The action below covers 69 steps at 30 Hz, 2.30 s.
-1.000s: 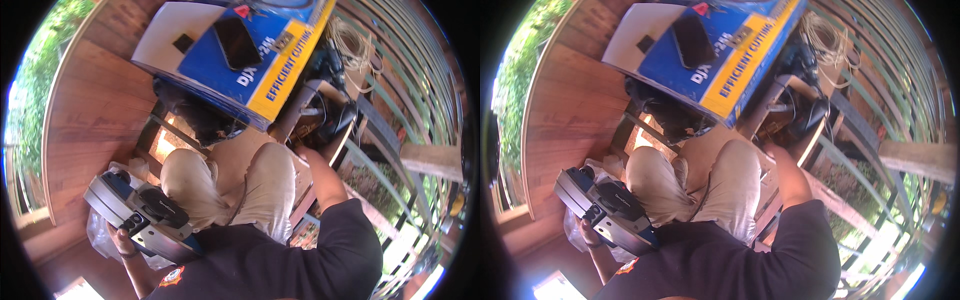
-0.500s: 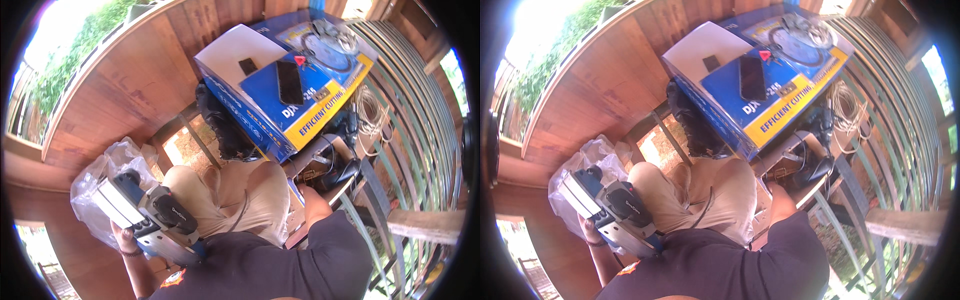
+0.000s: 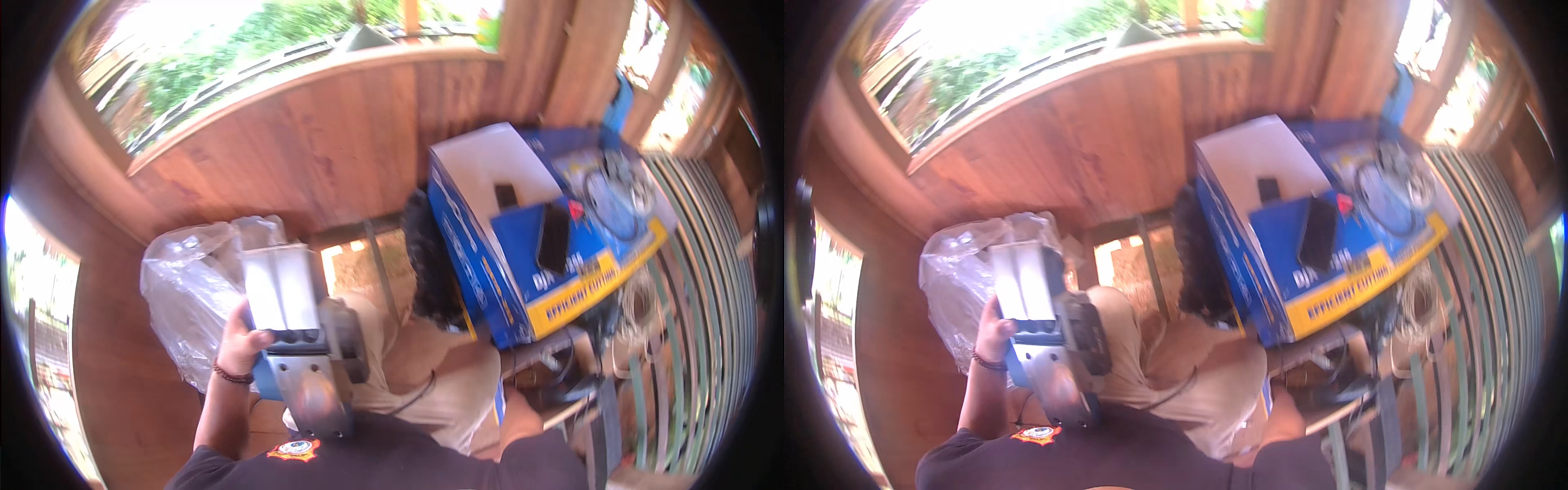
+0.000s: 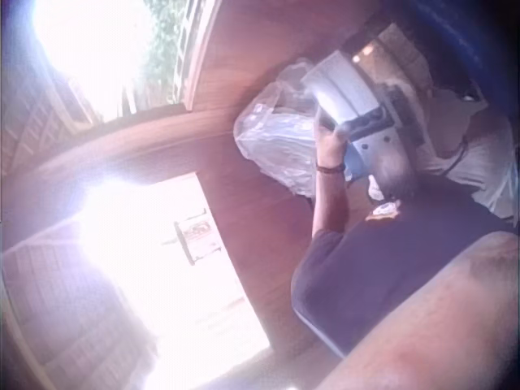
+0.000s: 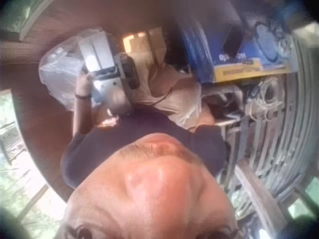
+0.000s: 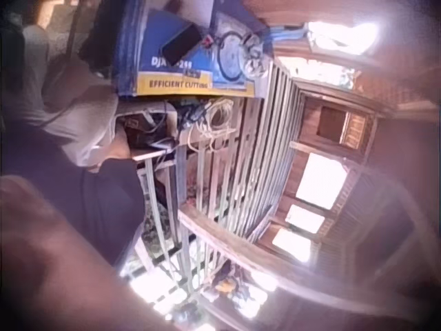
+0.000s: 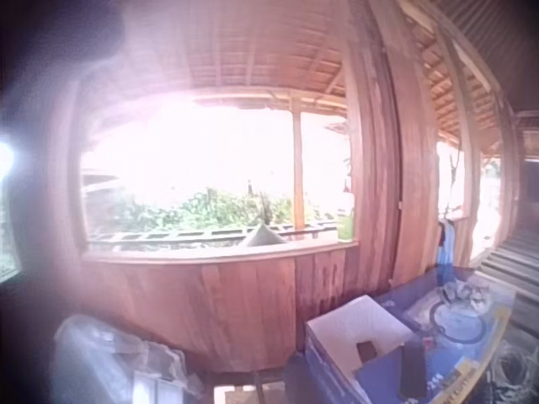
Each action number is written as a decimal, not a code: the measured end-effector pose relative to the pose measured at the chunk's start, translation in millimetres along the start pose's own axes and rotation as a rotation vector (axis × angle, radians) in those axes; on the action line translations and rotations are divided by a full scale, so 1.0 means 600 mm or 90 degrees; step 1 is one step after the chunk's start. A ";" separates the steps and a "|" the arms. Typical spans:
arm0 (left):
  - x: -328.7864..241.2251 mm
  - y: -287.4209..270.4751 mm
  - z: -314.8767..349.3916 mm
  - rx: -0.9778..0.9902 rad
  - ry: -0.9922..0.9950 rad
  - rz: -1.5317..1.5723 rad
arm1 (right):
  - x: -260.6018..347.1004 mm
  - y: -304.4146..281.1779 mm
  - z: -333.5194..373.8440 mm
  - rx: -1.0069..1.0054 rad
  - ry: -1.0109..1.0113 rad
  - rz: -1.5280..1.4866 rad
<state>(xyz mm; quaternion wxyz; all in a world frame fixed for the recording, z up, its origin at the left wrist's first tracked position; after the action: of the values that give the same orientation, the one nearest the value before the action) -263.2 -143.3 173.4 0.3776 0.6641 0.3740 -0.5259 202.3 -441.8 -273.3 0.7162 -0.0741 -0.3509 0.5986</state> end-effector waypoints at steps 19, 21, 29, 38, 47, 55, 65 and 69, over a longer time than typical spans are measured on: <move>-0.009 0.004 0.012 0.001 0.017 0.058 | 0.224 0.028 0.084 0.034 -0.133 -0.120; -0.010 0.005 0.011 0.029 0.044 0.073 | 0.222 0.029 0.087 0.035 -0.132 -0.128; -0.007 0.006 0.008 0.027 0.031 0.074 | 0.208 0.028 0.098 0.043 -0.136 -0.158; -0.009 0.008 -0.004 0.025 0.034 0.071 | 0.210 0.031 0.106 0.051 -0.131 -0.187; -0.009 0.007 -0.006 0.039 0.035 0.057 | 0.207 0.034 0.110 0.054 -0.131 -0.194; -0.009 0.008 -0.002 0.035 0.029 0.045 | 0.215 0.038 0.113 0.064 -0.137 -0.192; -0.017 0.016 -0.006 0.048 0.042 0.038 | 0.220 0.046 0.122 0.090 -0.156 -0.178; -0.018 0.017 -0.002 0.063 0.013 0.020 | 0.248 0.061 0.123 0.116 -0.180 -0.146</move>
<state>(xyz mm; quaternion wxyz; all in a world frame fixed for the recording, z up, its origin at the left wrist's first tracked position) -255.3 -147.9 185.2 0.3485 0.6932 0.3406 -0.5310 134.8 -319.6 -176.3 0.7270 0.1166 -0.3985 0.5469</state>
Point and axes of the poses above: each hand's wrist, its own z-axis away from the middle knuckle, its own y-axis out of the palm, x = y × z, the point moved 2 cm from there along -z, towards the middle knuckle, and after that the axes turned 11 degrees about y, right-handed, at the moved point
